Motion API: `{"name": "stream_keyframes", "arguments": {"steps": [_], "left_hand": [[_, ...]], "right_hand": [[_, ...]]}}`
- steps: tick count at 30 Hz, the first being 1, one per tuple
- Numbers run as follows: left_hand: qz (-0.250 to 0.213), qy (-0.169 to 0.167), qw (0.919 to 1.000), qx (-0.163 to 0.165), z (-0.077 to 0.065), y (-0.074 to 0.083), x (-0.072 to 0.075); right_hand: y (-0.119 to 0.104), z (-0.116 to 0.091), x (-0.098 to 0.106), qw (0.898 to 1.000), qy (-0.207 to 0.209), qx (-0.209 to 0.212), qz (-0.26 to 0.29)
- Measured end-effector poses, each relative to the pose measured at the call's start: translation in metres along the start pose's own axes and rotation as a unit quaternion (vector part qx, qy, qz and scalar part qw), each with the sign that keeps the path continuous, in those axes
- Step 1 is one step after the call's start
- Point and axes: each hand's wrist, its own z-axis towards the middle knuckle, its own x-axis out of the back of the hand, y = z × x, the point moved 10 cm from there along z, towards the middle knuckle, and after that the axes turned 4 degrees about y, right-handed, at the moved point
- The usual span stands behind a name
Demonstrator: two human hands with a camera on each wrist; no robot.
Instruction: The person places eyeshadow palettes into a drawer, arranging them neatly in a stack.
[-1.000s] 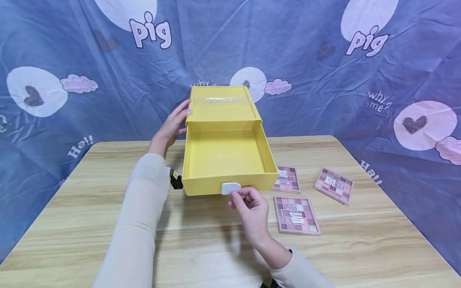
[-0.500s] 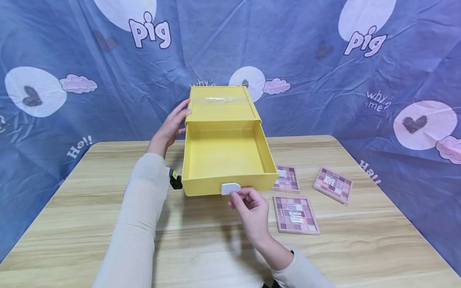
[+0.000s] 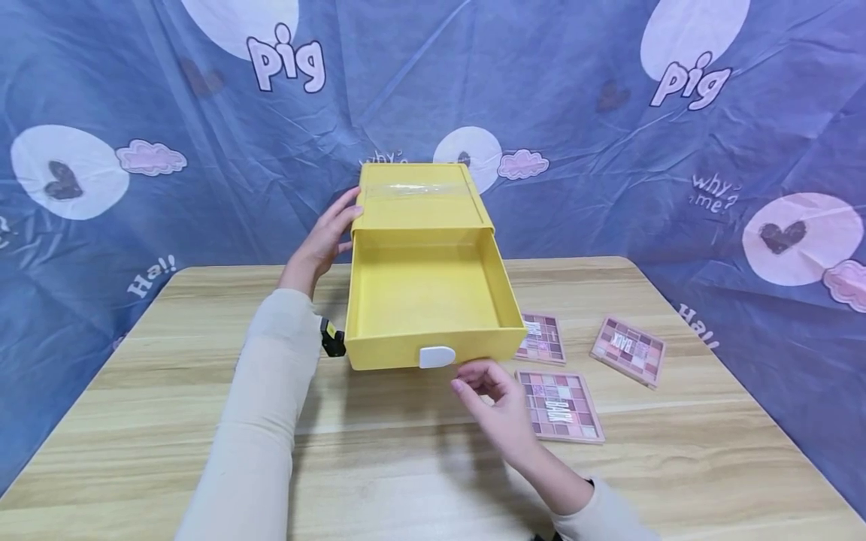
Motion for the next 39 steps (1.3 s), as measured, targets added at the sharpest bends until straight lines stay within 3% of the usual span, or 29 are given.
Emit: {"name": "stream_keyframes", "arguments": {"steps": [6,14,22,29,34,39], "left_hand": [[0.001,-0.002,1.0,-0.001,0.0,0.0,0.0],[0.002,0.0,1.0,0.001,0.0,0.0,0.0],[-0.003,0.004,1.0,0.007,0.0,-0.001,0.0],[-0.003,0.006,0.9999,0.01,0.0,-0.001,0.002],[-0.002,0.006,0.9999,0.008,0.0,0.0,0.001],[-0.002,0.009,0.9999,0.006,0.0,-0.001,0.001]], "right_hand": [[0.013,-0.002,0.009,0.995,-0.073,-0.009,-0.066],[0.033,-0.001,0.036,0.977,-0.132,-0.038,-0.165],[0.053,0.001,0.07,0.949,-0.18,-0.073,-0.25],[0.065,-0.001,0.096,0.915,-0.223,-0.08,-0.325],[0.072,-0.003,0.108,0.905,-0.254,-0.069,-0.333],[0.078,-0.007,0.118,0.905,-0.266,-0.056,-0.327]]}}
